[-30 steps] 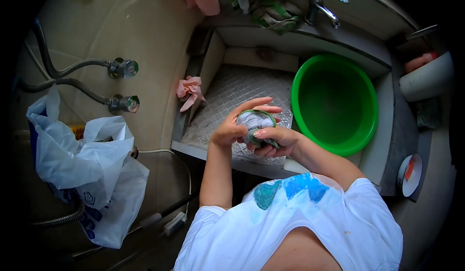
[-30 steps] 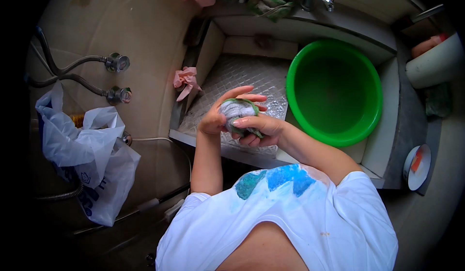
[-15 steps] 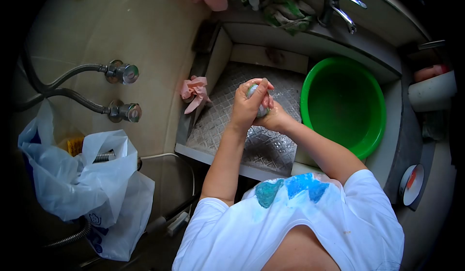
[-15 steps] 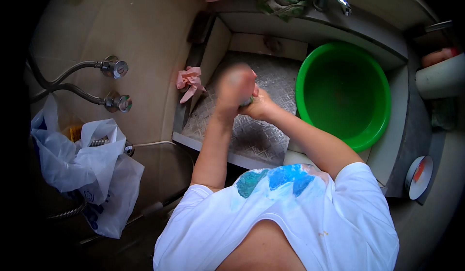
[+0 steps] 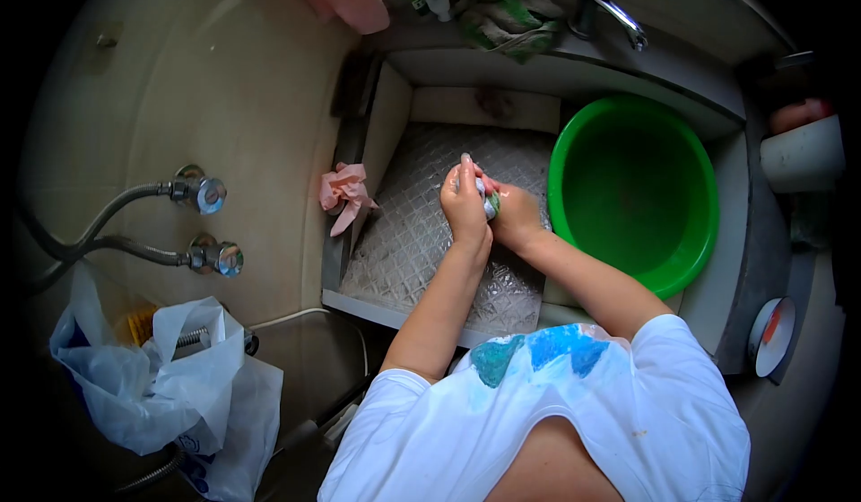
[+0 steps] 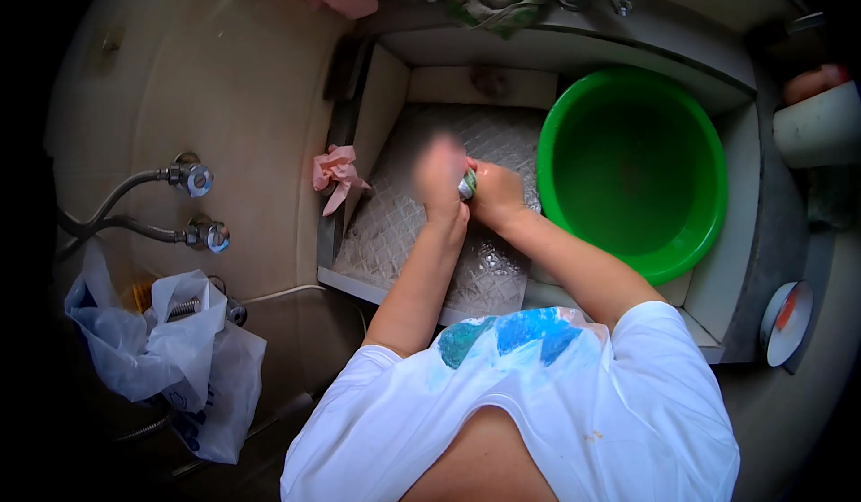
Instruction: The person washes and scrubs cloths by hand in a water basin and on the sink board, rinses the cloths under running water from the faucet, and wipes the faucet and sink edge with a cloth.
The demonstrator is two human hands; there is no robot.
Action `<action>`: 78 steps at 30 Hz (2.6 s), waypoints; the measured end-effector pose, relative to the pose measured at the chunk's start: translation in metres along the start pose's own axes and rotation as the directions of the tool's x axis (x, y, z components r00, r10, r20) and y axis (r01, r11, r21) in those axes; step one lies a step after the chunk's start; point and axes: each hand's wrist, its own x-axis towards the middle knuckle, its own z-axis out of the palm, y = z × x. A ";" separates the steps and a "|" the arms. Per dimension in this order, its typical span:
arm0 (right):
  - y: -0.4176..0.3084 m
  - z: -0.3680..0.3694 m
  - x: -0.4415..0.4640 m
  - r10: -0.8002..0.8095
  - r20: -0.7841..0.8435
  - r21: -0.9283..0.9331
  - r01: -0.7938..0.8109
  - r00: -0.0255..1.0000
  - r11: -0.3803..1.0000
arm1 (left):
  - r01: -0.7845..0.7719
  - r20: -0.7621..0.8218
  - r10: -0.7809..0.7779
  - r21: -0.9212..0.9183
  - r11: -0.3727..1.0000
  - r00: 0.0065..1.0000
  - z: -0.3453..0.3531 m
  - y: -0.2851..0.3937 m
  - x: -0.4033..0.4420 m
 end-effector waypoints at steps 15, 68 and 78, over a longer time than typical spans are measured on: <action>0.048 -0.062 -0.035 -0.004 0.122 0.213 -0.022 0.993 0.977 | -0.549 0.585 0.154 0.805 -0.225 0.796 0.001 -0.102 0.168; -0.031 -0.036 -0.101 -0.500 0.635 0.656 -0.753 0.588 -0.053 | 0.332 0.776 -0.130 -0.107 0.937 0.617 -0.044 0.073 -0.071; -0.067 -0.048 -0.128 -0.409 0.623 0.628 -0.738 0.667 -0.247 | 0.182 0.907 0.012 -0.098 0.979 0.420 -0.039 0.077 -0.059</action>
